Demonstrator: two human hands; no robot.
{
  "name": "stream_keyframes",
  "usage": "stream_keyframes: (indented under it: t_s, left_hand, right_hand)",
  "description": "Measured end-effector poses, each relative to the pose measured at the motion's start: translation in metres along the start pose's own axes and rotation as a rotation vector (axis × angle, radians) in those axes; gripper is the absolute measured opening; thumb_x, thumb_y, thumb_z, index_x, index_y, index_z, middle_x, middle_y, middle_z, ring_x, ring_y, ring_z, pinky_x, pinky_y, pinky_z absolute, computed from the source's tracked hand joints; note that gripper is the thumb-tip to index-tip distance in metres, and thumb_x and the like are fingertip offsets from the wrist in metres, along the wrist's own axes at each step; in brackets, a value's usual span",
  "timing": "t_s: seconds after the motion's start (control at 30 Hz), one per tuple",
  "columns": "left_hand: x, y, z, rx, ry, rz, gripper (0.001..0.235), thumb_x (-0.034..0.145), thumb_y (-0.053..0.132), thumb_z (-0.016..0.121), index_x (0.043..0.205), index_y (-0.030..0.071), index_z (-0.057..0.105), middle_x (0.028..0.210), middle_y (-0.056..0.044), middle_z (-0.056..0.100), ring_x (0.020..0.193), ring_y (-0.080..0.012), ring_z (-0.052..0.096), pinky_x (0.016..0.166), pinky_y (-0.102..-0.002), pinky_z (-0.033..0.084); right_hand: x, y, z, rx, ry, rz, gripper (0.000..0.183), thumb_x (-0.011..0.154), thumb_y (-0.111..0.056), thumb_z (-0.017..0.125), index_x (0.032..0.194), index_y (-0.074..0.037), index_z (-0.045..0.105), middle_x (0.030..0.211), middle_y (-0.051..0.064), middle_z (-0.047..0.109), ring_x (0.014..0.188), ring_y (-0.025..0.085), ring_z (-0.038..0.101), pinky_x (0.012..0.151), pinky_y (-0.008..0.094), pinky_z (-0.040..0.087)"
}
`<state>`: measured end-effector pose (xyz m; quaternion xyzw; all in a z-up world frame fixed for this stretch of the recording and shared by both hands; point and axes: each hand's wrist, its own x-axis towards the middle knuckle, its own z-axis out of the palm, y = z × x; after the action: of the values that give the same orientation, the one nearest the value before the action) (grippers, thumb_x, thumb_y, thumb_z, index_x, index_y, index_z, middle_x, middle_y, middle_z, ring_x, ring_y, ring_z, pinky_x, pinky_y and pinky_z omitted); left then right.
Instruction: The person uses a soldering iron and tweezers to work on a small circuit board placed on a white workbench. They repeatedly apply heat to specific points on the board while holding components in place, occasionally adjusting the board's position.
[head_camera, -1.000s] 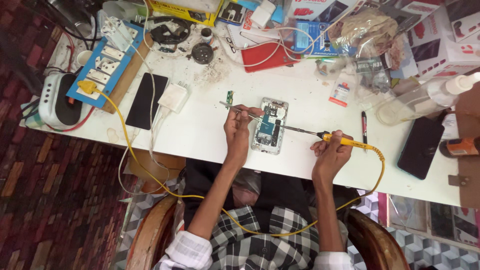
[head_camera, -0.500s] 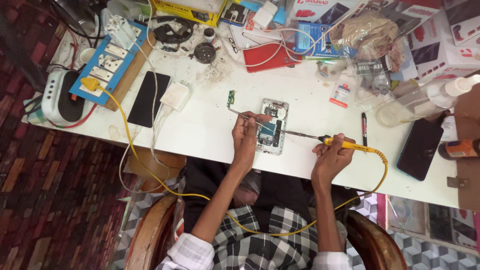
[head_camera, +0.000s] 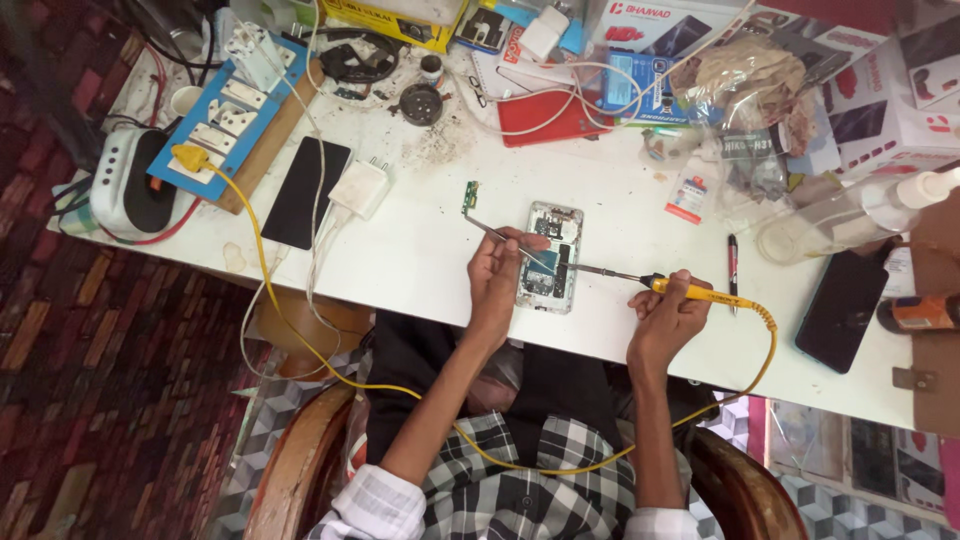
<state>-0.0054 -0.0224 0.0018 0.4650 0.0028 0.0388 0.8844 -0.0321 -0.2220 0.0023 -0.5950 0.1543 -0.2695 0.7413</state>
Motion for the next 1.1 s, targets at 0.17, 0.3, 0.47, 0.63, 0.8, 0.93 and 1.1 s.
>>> stream_keyframes:
  t_s: [0.17,0.3,0.47,0.63,0.8,0.93,1.1]
  left_hand:
    - [0.02,0.003,-0.016,0.229,-0.081,0.131,0.021,0.111,0.015,0.05,0.12,-0.002,0.06,0.109,-0.014,0.075,0.107,-0.0197,0.071,0.104,-0.035,0.053]
    - [0.033,0.01,-0.024,0.326,-0.175,0.145,0.018,0.109,0.01,0.049,0.115,-0.002,0.061,0.106,-0.013,0.076,0.104,-0.0178,0.072,0.099,-0.034,0.054]
    - [0.029,0.011,-0.023,0.385,-0.185,0.116,0.017,0.11,0.008,0.048,0.111,-0.004,0.061,0.103,-0.014,0.077,0.098,-0.0172,0.072,0.095,-0.035,0.057]
    - [0.028,0.02,-0.019,0.455,-0.21,0.108,0.022,0.109,0.008,0.048,0.122,-0.003,0.062,0.105,-0.012,0.077,0.093,-0.0148,0.07,0.09,-0.033,0.056]
    - [0.023,0.029,-0.014,0.517,-0.189,0.136,0.026,0.109,0.01,0.048,0.127,-0.001,0.064,0.102,-0.009,0.078,0.086,-0.0129,0.068,0.083,-0.03,0.056]
    - [0.021,0.03,-0.013,0.522,-0.162,0.109,0.027,0.108,0.01,0.051,0.128,-0.002,0.065,0.098,-0.008,0.078,0.082,-0.0123,0.066,0.079,-0.029,0.054]
    - [0.02,0.028,-0.016,0.494,-0.153,0.121,0.025,0.108,0.009,0.054,0.127,-0.003,0.064,0.102,-0.009,0.079,0.086,-0.0125,0.067,0.083,-0.03,0.054]
  right_hand:
    - [-0.001,0.001,-0.001,-0.041,0.026,0.033,0.023,0.113,-0.024,0.05,0.104,-0.005,0.042,0.074,0.002,0.044,0.052,0.01,0.047,0.049,0.025,0.041]
    - [0.0,-0.002,0.001,-0.042,0.01,-0.013,0.023,0.113,-0.025,0.051,0.105,-0.005,0.043,0.078,0.002,0.047,0.055,0.009,0.046,0.051,0.025,0.042]
    - [-0.001,-0.002,0.001,-0.037,0.007,-0.018,0.023,0.113,-0.025,0.052,0.104,-0.005,0.043,0.079,0.001,0.047,0.055,0.008,0.046,0.051,0.025,0.044]
    - [-0.001,-0.004,0.001,-0.047,-0.015,-0.025,0.024,0.114,-0.025,0.051,0.103,-0.005,0.043,0.075,0.002,0.045,0.054,0.009,0.044,0.05,0.024,0.04]
    - [-0.001,-0.005,0.002,-0.074,-0.007,0.002,0.023,0.114,-0.025,0.05,0.103,-0.005,0.044,0.075,0.003,0.046,0.053,0.009,0.044,0.05,0.024,0.04]
    - [0.003,-0.003,-0.001,0.015,0.018,0.031,0.022,0.113,-0.024,0.049,0.102,-0.006,0.044,0.077,0.002,0.044,0.054,0.008,0.041,0.05,0.025,0.042]
    - [0.005,0.001,-0.001,0.075,0.01,0.02,0.021,0.113,-0.022,0.05,0.103,-0.005,0.043,0.08,0.002,0.044,0.056,0.008,0.04,0.052,0.027,0.045]
